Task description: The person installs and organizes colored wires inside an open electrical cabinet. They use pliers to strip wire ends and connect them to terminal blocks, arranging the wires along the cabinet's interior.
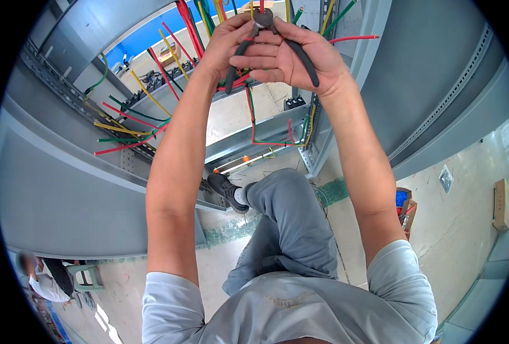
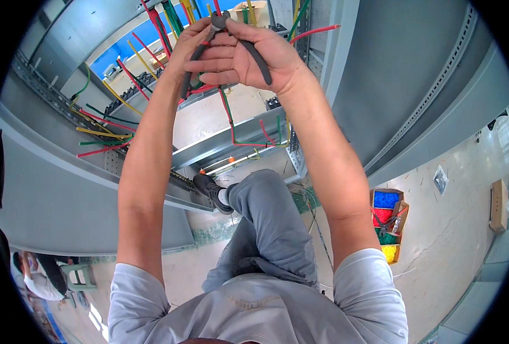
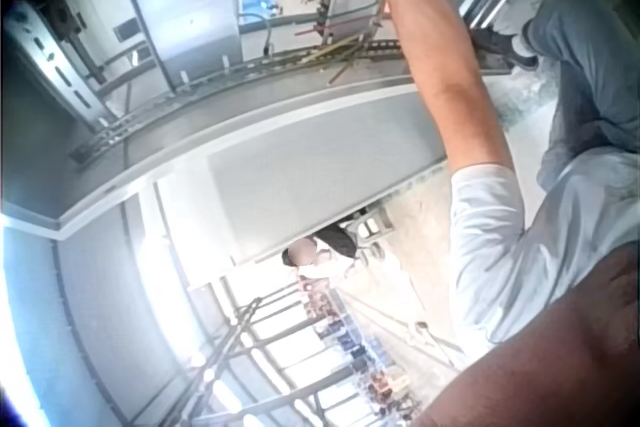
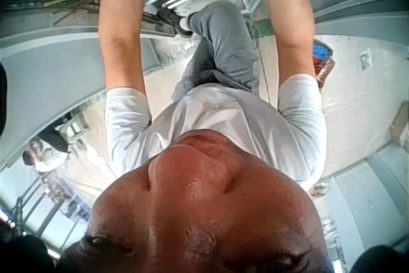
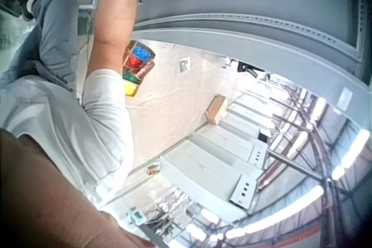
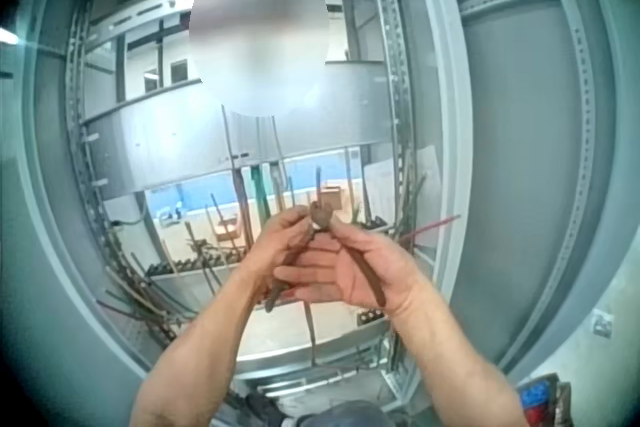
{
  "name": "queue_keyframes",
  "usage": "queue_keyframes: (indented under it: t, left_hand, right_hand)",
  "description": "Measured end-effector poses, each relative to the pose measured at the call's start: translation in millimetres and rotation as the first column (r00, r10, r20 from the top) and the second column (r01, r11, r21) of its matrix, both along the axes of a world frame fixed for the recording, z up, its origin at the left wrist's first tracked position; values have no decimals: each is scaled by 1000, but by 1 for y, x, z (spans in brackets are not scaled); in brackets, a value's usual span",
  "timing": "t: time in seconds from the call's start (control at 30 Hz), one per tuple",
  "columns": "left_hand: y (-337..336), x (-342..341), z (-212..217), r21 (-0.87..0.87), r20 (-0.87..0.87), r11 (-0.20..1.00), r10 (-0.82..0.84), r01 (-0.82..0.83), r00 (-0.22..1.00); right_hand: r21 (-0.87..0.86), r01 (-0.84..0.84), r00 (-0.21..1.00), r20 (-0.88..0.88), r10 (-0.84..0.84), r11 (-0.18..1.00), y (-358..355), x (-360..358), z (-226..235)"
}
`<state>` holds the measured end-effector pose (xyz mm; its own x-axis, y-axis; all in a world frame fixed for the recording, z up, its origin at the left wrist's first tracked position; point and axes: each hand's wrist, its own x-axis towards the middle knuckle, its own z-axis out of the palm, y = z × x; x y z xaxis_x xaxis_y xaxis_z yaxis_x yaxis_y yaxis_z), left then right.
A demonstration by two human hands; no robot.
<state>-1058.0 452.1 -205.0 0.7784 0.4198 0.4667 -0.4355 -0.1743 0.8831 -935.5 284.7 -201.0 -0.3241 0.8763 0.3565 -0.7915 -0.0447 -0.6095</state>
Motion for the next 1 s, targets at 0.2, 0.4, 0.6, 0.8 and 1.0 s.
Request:
queue_keyframes:
  t: [0.2,0.4,0.6,0.8,1.0]
  left_hand:
    - [1,-1,-2,53,19,999,2,-3,1000]
    - [-5,-2,1,33,-10,998,49,-49,999]
    - [-2,-2,1,81,0,997,5,-5,1000]
    - [-5,-1,0,46,33,999,-19,18,999]
    - [-3,-2,0,72,16,997,-7,6,1000]
  right_hand:
    - [2,63,997,47,-63,998,-4,-5,0]
    - [3,155,980,122,-155,988,-2,-6,2]
    - [68,31,998,52,-34,997,2,-1,-5]
    - [61,42,996,71,-46,997,1,0,-3]
    - [34,91,990,102,-94,995,1,-3,-3]
